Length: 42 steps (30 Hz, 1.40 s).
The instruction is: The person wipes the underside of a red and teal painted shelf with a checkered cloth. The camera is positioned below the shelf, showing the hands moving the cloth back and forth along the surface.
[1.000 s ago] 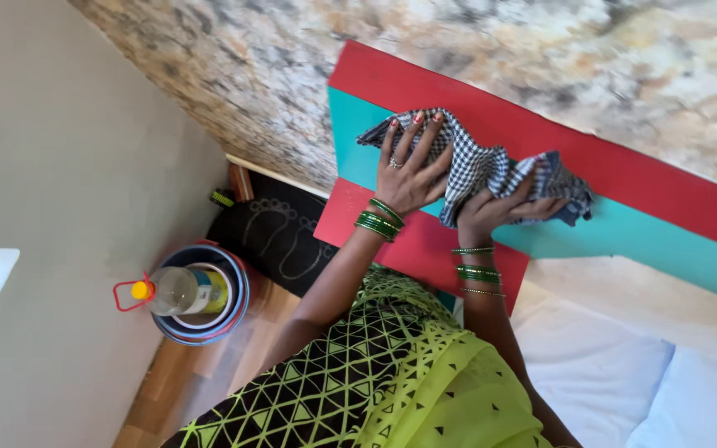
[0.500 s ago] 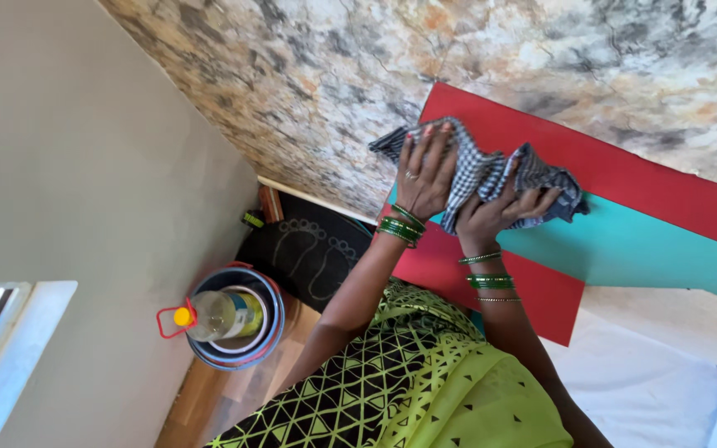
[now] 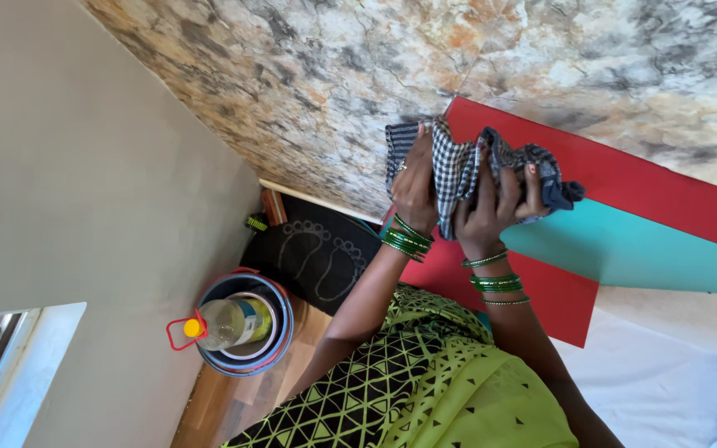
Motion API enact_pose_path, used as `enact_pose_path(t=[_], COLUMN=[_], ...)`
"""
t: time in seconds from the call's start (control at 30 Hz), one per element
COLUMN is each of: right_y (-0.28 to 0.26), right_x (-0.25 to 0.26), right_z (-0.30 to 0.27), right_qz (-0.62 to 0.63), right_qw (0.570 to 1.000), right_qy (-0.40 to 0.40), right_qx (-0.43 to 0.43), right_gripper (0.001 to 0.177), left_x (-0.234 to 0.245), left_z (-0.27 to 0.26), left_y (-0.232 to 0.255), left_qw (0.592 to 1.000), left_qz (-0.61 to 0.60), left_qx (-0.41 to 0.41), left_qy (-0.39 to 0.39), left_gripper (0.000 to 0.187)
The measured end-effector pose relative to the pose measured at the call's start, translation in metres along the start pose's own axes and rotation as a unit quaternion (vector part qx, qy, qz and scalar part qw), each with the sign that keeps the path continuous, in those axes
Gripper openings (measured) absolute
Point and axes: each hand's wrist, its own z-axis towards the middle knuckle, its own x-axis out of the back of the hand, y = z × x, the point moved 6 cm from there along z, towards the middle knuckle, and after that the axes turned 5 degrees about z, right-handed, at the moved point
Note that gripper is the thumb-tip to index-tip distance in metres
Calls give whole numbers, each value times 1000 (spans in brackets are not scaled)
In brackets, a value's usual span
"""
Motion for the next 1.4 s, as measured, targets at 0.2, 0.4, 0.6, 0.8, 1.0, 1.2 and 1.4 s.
enact_pose_path(t=[0.2,0.4,0.6,0.8,1.0,1.2,1.4], right_y=[-8,-19,-3,36,89,158,288], right_x=[3,0,-14,-43,-72,-44,-5], right_z=[38,50,29,-34,-99,-149,-221], right_qz=[69,-36,-40,-105,48,6,-49], right_qw=[997,999,993,967,946,931,944], right_qy=[29,-26,-106,-204,-314,-366,-266], right_qx=[6,-13,17,113,69,-12,-188], right_gripper=[44,38,45,45,30,31,50], left_x=[9,10,1,-31,-59,-102,-177], left_z=[34,56,41,-10,-76,-141,-188], left_y=[17,21,33,14,0,15,81], left_qw=[998,994,995,978,996,984,958], left_qz=[20,-9,-39,-118,25,140,186], left_qx=[46,64,71,167,67,45,-61], left_qy=[-32,-90,-61,-39,-52,-106,-210], left_gripper=[36,48,61,67,65,47,47])
